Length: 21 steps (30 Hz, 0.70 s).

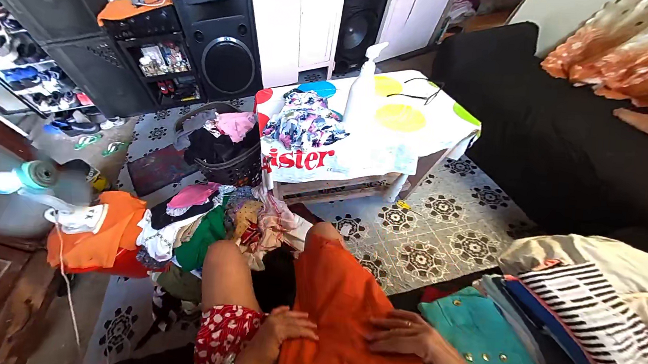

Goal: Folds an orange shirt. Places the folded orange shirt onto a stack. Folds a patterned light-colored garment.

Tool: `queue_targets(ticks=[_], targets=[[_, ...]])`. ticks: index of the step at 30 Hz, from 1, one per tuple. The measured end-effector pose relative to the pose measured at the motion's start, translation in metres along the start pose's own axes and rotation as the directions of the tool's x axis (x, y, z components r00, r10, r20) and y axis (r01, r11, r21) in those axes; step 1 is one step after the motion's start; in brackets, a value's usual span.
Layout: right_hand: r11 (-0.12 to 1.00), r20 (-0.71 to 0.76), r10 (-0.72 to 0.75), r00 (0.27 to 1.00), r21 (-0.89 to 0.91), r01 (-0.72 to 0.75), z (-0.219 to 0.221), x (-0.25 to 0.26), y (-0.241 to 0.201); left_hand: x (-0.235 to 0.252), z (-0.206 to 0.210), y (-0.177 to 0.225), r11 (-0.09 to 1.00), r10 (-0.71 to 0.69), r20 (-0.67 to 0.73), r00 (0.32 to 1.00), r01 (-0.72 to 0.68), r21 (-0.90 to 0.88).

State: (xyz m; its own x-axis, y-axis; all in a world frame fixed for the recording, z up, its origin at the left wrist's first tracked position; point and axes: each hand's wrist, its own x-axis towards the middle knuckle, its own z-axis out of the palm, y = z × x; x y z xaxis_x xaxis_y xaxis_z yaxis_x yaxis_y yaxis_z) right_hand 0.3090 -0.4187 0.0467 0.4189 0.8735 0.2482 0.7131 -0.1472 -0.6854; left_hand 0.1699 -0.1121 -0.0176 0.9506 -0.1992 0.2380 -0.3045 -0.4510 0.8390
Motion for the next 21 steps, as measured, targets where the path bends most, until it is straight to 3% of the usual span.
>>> queue_targets(ticks=[3, 6, 7, 9, 11, 12, 15, 17, 19, 21], targets=[[0.989, 0.040, 0.063, 0.997, 0.128, -0.068, 0.006, -0.003, 0.014, -0.001, 0.006, -0.015, 0.994, -0.038, 0.109, 0.993, 0.049, -0.096], [0.887, -0.159, 0.252, 0.955, 0.432, -0.162, 0.009, 0.017, 0.027, 0.019, -0.008, -0.017, 0.937, -0.128, 0.022, 0.992, 0.128, -0.326], [0.810, -0.222, 0.387, 0.895, 0.546, -0.215, 0.014, 0.026, 0.031, 0.026, -0.007, -0.012, 0.888, -0.269, -0.052, 0.962, 0.226, -0.399], [0.685, -0.307, 0.649, 0.696, 0.633, -0.360, 0.037, 0.048, 0.047, 0.045, 0.005, -0.013, 0.734, -0.599, -0.151, 0.787, 0.463, -0.497], [0.631, -0.338, 0.765, 0.549, 0.564, -0.532, 0.057, 0.063, 0.063, 0.056, 0.021, -0.024, 0.679, -0.691, -0.204, 0.693, 0.527, -0.511], [0.647, -0.378, 0.762, 0.526, 0.487, -0.587, 0.061, 0.068, 0.062, 0.059, 0.025, -0.026, 0.710, -0.677, -0.261, 0.688, 0.518, -0.477], [0.730, -0.563, 0.640, 0.523, 0.232, -0.643, 0.059, 0.078, 0.036, 0.062, 0.026, -0.012, 0.870, -0.493, -0.513, 0.703, 0.419, -0.262], [0.735, -0.621, 0.588, 0.518, 0.142, -0.663, 0.057, 0.082, 0.030, 0.064, 0.025, -0.006, 0.903, -0.413, -0.592, 0.692, 0.393, -0.171], [0.647, -0.499, 0.706, 0.502, 0.167, -0.744, 0.056, 0.083, 0.039, 0.062, 0.027, -0.013, 0.852, -0.517, -0.526, 0.676, 0.463, -0.243], [0.519, -0.282, 0.846, 0.452, 0.241, -0.820, 0.062, 0.077, 0.061, 0.054, 0.032, -0.033, 0.699, -0.711, -0.313, 0.630, 0.582, -0.416]])
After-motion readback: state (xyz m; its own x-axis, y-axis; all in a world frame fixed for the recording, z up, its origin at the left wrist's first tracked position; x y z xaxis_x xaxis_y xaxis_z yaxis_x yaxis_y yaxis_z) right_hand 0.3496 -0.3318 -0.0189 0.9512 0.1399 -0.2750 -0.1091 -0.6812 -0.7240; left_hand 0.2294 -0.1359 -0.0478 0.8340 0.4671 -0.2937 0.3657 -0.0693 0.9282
